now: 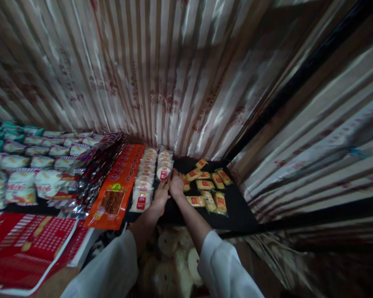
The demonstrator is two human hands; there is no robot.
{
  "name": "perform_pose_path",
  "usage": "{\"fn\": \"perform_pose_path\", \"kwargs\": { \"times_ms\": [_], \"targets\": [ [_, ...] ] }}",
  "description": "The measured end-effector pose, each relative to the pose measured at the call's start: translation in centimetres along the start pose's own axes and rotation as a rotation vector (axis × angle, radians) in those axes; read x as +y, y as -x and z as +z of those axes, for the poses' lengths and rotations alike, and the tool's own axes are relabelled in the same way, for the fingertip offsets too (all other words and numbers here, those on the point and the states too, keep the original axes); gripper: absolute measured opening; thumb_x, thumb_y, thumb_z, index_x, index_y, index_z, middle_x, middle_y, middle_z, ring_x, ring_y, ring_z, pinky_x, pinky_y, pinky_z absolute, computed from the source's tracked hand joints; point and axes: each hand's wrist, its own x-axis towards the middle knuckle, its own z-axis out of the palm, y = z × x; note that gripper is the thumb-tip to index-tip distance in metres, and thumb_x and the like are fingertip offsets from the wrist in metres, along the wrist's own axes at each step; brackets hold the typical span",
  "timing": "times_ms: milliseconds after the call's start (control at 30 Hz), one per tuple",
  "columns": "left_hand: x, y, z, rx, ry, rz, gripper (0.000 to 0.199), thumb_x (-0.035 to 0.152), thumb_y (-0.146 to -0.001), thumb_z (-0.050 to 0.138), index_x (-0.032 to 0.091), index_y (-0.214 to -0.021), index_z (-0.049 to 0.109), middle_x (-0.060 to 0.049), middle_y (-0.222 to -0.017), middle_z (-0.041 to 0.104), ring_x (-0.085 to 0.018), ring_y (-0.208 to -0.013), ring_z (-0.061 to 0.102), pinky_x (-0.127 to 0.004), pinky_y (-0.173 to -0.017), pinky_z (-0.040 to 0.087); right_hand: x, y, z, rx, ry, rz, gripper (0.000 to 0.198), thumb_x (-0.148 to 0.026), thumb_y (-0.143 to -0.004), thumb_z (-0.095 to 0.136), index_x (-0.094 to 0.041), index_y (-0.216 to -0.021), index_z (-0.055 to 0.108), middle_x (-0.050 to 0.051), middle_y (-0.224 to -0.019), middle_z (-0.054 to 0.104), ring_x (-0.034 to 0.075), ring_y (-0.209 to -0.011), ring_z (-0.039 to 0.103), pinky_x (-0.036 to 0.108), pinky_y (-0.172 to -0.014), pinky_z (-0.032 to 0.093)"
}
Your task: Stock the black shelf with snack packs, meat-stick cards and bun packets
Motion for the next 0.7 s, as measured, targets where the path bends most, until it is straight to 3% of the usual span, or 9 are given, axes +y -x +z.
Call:
{"fn": "perform_pose_path", "kwargs": {
  "times_ms": [167,367,467,533,700],
  "targets": [
    [0.0,0.2,0.1,0.012,-0.033,0.017,0.039,0.020,-0.089,0.041,0.020,-0.127,0.050,-0.008,-0.140,0.044,-0.021,-0.120,0.049,-0.023,-0.073,0.054,-0.1,0.4,-0.1,0.036,-0.003,-0.038,0.041,-0.024,-0.088,0.042,-0.011,-0.127,0.046,0.015,-0.112,0.056,0.023,-0.100,0.055,0.030,-0.083,0.042],
    [-1.5,2.2,-0.2,0.030,-0.178,0.137,0.031,0.019,-0.085,0.041,0.015,-0.110,0.059,-0.010,-0.114,0.062,-0.016,-0.093,0.061,-0.019,-0.061,0.051,0.5,3.6,-1.8,0.161,-0.104,-0.200,0.039,-0.020,-0.084,0.044,-0.014,-0.122,0.051,0.013,-0.120,0.053,0.023,-0.114,0.045,0.036,-0.096,0.037],
    [-3.9,4.4,-1.0,0.017,-0.288,0.210,0.028,0.019,-0.083,0.041,0.016,-0.103,0.061,-0.008,-0.103,0.064,-0.015,-0.082,0.061,-0.023,-0.064,0.051,1.8,6.9,-2.5,0.155,-0.248,-0.288,0.035,-0.017,-0.083,0.040,-0.015,-0.115,0.055,0.011,-0.115,0.056,0.020,-0.110,0.050,0.035,-0.096,0.039],
    [-6.0,6.4,-1.7,-0.004,-0.390,0.255,0.027,0.017,-0.081,0.041,0.017,-0.096,0.062,-0.006,-0.097,0.065,-0.015,-0.081,0.061,-0.027,-0.074,0.051,3.1,9.7,-2.9,0.168,-0.341,-0.301,0.034,-0.019,-0.084,0.038,-0.015,-0.111,0.057,0.011,-0.112,0.058,0.019,-0.107,0.052,0.035,-0.094,0.041],
    [-11.0,11.9,-4.6,-0.167,-0.770,0.396,0.030,0.015,-0.079,0.042,0.020,-0.099,0.064,-0.006,-0.108,0.064,-0.020,-0.103,0.056,-0.034,-0.096,0.042,6.9,17.6,-3.4,0.154,-0.346,-0.196,0.032,-0.025,-0.087,0.036,-0.016,-0.104,0.061,0.011,-0.103,0.062,0.020,-0.098,0.057,0.036,-0.089,0.046]
  ]
}}
